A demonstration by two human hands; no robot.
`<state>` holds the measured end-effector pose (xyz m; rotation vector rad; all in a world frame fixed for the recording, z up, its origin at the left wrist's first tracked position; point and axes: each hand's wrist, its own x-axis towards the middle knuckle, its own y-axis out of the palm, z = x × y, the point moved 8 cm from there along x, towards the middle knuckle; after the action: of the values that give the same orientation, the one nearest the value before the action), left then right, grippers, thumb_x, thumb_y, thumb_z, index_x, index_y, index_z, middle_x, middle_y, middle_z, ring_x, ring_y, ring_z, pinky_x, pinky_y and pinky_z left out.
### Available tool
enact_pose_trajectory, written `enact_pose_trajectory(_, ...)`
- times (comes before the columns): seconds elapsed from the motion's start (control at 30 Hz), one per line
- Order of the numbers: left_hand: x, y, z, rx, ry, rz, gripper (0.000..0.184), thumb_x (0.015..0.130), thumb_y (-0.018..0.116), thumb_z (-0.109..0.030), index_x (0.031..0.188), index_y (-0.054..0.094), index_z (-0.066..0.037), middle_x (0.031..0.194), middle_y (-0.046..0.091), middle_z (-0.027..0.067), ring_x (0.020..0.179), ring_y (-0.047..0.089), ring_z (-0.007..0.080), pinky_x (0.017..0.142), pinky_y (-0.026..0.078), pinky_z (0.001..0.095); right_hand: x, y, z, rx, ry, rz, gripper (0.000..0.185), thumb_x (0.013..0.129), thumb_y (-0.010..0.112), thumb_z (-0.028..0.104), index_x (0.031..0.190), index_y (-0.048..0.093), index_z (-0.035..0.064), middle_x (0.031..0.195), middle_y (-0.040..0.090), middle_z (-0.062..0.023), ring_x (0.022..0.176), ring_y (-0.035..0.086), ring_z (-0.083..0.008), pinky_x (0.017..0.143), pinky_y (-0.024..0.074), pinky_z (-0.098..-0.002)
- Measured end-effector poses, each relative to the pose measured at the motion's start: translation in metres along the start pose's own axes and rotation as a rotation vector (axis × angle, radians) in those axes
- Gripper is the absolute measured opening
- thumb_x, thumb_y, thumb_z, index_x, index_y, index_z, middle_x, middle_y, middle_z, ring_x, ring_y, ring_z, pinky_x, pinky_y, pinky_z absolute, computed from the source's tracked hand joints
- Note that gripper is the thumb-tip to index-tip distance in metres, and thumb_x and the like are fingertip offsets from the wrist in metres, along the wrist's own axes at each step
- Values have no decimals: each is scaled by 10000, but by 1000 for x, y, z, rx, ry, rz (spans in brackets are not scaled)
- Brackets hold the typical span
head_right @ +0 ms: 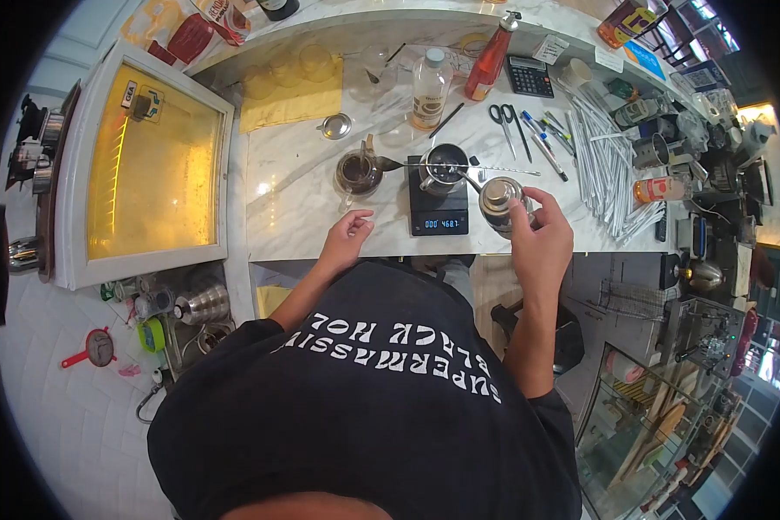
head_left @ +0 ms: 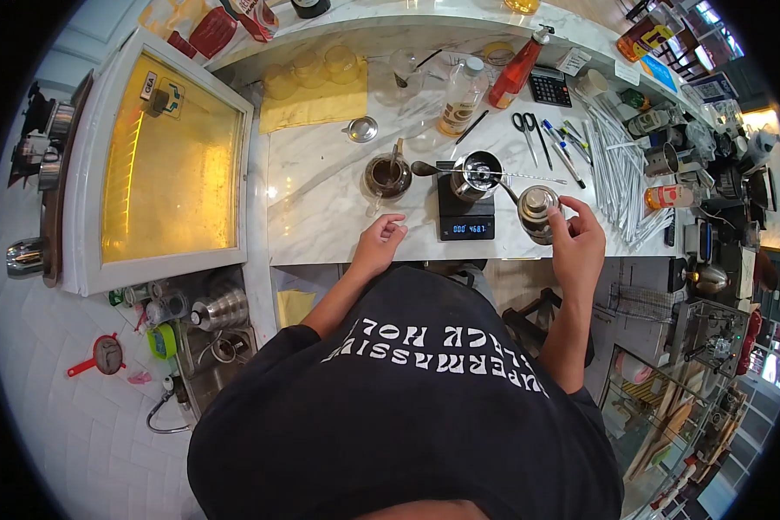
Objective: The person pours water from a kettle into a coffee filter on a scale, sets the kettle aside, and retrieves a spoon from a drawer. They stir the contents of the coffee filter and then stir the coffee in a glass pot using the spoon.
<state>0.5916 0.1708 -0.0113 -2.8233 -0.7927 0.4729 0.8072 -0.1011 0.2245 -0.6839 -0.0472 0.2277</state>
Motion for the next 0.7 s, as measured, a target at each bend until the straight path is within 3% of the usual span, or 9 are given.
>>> enact_pose_trajectory(0.13, -3, -1, -3, -5, -54, 36, 366, 1007, 688, -254, 1313, 668, -56, 1036, 691, 57, 962, 619, 139, 905, 499, 301, 0, 5, 3, 4, 7, 16, 297, 944, 732, 205, 1181, 730, 27, 606, 539, -24, 570, 452, -90, 560, 360, -309)
enact_pose_trajectory(0.7, -5, -6, 7, -32, -55, 7, 357, 1009, 691, -248, 1306, 669, -52, 1010, 686, 44, 936, 615, 128, 889, 500, 294, 12, 1, 16, 8, -40, -11, 323, 940, 734, 224, 1189, 729, 19, 616, 555, -25, 581, 478, -97, 569, 370, -309)
